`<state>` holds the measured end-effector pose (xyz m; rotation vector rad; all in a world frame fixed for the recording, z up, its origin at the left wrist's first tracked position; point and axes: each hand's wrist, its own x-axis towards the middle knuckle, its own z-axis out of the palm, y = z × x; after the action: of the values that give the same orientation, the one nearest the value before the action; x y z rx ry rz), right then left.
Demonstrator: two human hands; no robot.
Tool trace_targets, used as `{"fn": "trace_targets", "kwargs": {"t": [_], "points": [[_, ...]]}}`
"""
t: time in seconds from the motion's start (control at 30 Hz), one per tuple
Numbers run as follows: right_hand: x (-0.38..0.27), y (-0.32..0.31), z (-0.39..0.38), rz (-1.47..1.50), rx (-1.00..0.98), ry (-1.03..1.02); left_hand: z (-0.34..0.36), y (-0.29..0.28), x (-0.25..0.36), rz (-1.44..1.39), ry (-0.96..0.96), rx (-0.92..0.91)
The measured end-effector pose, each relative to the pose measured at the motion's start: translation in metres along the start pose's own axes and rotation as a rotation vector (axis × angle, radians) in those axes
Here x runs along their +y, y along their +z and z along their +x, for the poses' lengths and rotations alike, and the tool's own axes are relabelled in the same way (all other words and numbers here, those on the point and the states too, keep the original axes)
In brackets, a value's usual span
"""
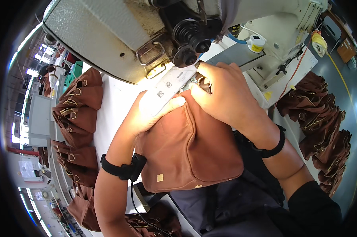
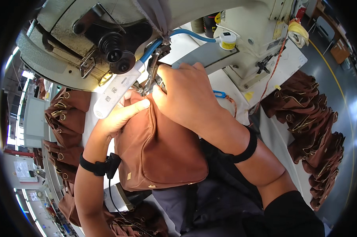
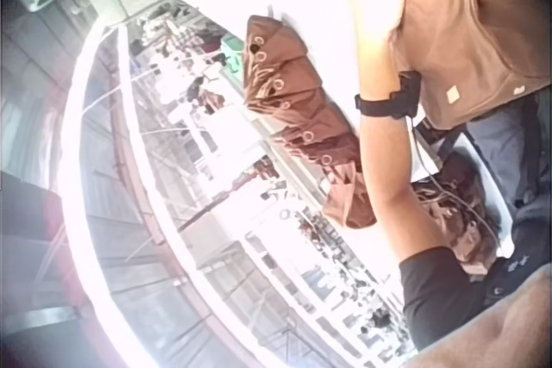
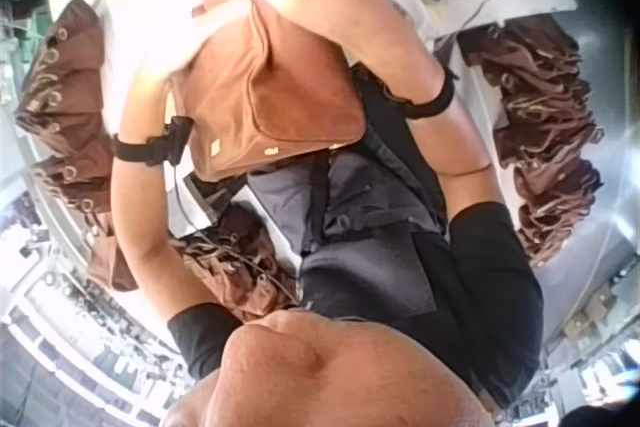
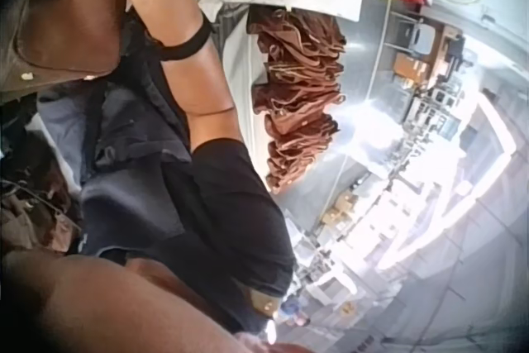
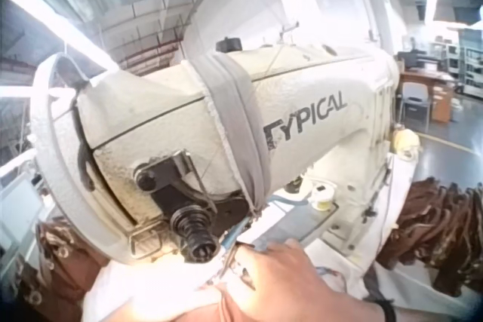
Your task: The person sews a zipper onto a brown leather bag using a sewing machine. They align the zipper, guide the bag under the needle, and stitch along the edge. After sewing, they trim excess thread with scissors and inspect the finished bag.
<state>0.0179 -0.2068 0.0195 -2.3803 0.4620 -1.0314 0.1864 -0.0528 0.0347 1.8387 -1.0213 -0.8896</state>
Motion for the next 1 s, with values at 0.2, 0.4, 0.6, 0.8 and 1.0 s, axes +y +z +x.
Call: {"fn": "trace_targets", "kwargs": {"t": [0.2, 0.4, 0.6, 0.8, 1.0], "points": [[0.004, 0.0, 0.003, 0.105, -0.055, 0.064, -0.003, 0.002, 0.004, -0.075, -0.049, 0.004], [0.007, -0.004, 0.01, 0.177, -0.186, 0.157, 0.001, 0.001, -0.002, -0.12, -0.05, 0.003], [0.011, -0.01, 0.01, 0.663, -0.317, 0.392, 0.004, 0.001, 0.004, -0.103, 0.002, -0.043], [0.006, -0.006, 0.004, 0.456, -0.21, 0.199, 0.006, -0.005, -0.003, 0.046, 0.092, -0.067], [0.012, -0.003, 0.002, 0.222, -0.165, 0.129, 0.007, -0.007, -0.001, 0.065, 0.063, -0.078]]}}
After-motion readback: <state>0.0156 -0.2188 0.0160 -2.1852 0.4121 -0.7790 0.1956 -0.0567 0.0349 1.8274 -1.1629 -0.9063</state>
